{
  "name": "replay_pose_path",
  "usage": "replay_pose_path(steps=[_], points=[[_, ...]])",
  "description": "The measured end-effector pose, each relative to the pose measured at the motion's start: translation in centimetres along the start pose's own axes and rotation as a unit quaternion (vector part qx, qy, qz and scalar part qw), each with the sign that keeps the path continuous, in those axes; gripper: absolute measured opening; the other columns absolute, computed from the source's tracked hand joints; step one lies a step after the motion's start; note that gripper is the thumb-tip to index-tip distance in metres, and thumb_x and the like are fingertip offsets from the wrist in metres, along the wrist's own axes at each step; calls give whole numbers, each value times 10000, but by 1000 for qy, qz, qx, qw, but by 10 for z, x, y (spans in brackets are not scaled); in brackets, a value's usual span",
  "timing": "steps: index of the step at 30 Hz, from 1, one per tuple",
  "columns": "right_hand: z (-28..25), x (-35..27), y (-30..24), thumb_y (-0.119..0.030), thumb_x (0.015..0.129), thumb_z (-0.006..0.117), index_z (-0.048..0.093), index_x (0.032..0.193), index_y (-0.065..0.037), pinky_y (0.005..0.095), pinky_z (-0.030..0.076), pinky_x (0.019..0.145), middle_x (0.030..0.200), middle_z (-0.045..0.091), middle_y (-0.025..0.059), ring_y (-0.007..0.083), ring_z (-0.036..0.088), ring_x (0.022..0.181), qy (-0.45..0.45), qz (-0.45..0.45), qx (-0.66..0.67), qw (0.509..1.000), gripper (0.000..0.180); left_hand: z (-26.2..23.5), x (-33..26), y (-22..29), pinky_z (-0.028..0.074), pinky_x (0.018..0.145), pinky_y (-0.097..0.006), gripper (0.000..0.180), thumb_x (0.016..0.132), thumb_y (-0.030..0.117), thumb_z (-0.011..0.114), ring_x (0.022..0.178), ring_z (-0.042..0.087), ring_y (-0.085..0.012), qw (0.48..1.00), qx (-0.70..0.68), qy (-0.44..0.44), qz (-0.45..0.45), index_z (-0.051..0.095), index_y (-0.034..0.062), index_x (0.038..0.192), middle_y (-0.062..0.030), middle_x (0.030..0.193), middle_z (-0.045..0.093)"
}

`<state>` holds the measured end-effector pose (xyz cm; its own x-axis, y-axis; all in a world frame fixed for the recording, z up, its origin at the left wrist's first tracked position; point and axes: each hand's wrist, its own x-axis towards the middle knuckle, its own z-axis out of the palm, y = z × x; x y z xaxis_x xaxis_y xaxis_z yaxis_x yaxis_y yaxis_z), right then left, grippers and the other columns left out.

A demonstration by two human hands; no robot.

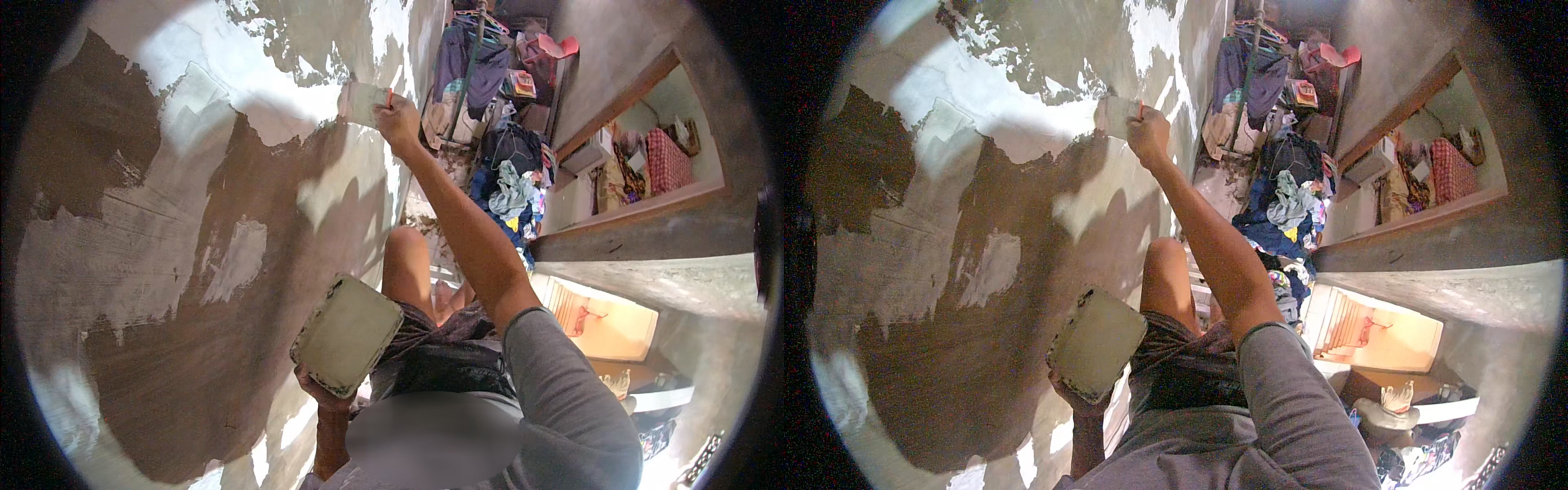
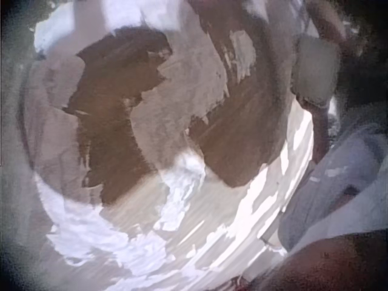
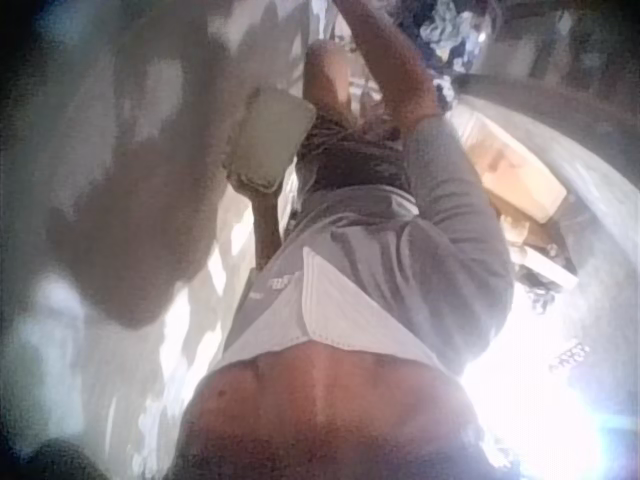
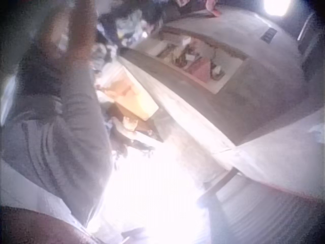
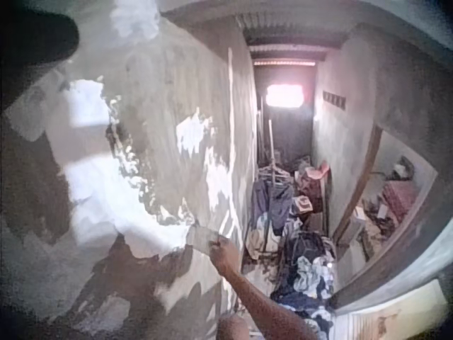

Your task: The person patches a wall by applying a compound from a container with a putty knife and smoothing it over several areas.

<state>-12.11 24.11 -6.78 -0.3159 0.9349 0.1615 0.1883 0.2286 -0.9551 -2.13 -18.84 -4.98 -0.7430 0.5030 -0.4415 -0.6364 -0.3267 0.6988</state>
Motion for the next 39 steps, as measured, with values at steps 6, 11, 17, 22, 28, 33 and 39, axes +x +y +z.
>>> replay_pose_path(steps=[6,11,17,22,28,33,39], points=[[5,-1,-21,-114,736,605,649,875,11,282,451,584,709,635,74,123,556,622,-57,12,46,997,192,18,1,2,430,907,-500,688,731,451,549,1142,459,-318,999,-38,16,-14,376,93,1292,-123,1288,437],[5,-23,-30,-8,770,565,641,859,56,236,441,587,733,620,46,75,513,647,-79,-46,57,994,134,17,2,-3,426,911,-495,695,721,444,556,1134,469,-322,1000,-16,24,-2,390,69,1282,-131,1274,454],[-8,-38,32,-51,793,581,645,858,27,252,429,586,707,599,3,76,505,636,-18,-7,192,981,121,5,9,-5,416,912,-492,700,728,477,541,1138,456,-315,973,205,-8,103,389,75,1281,-134,1281,440],[2,-47,46,-155,785,599,604,790,18,333,412,541,638,568,196,218,520,528,107,26,6,994,174,2,2,-3,399,928,-482,706,735,513,529,1157,422,-298,999,33,30,-14,372,102,1287,-130,1300,402],[42,-33,22,-157,834,524,601,812,25,379,424,550,695,567,234,368,541,582,174,-95,16,980,199,1,-2,1,379,946,-470,712,744,557,515,1178,381,-277,998,47,42,-24,351,134,1294,-125,1324,356],[73,-60,8,-132,857,475,611,819,16,407,435,545,673,577,214,383,563,614,170,-246,17,954,205,-10,-1,-3,376,950,-464,719,748,585,491,1187,376,-276,996,61,53,-28,352,142,1296,-119,1313,365],[21,-57,37,-105,783,530,589,760,25,361,423,549,642,565,205,299,565,582,82,-55,-3,995,145,0,2,-5,385,944,-472,757,718,525,576,1195,373,-292,997,16,63,-32,303,142,1311,-129,1330,336]])
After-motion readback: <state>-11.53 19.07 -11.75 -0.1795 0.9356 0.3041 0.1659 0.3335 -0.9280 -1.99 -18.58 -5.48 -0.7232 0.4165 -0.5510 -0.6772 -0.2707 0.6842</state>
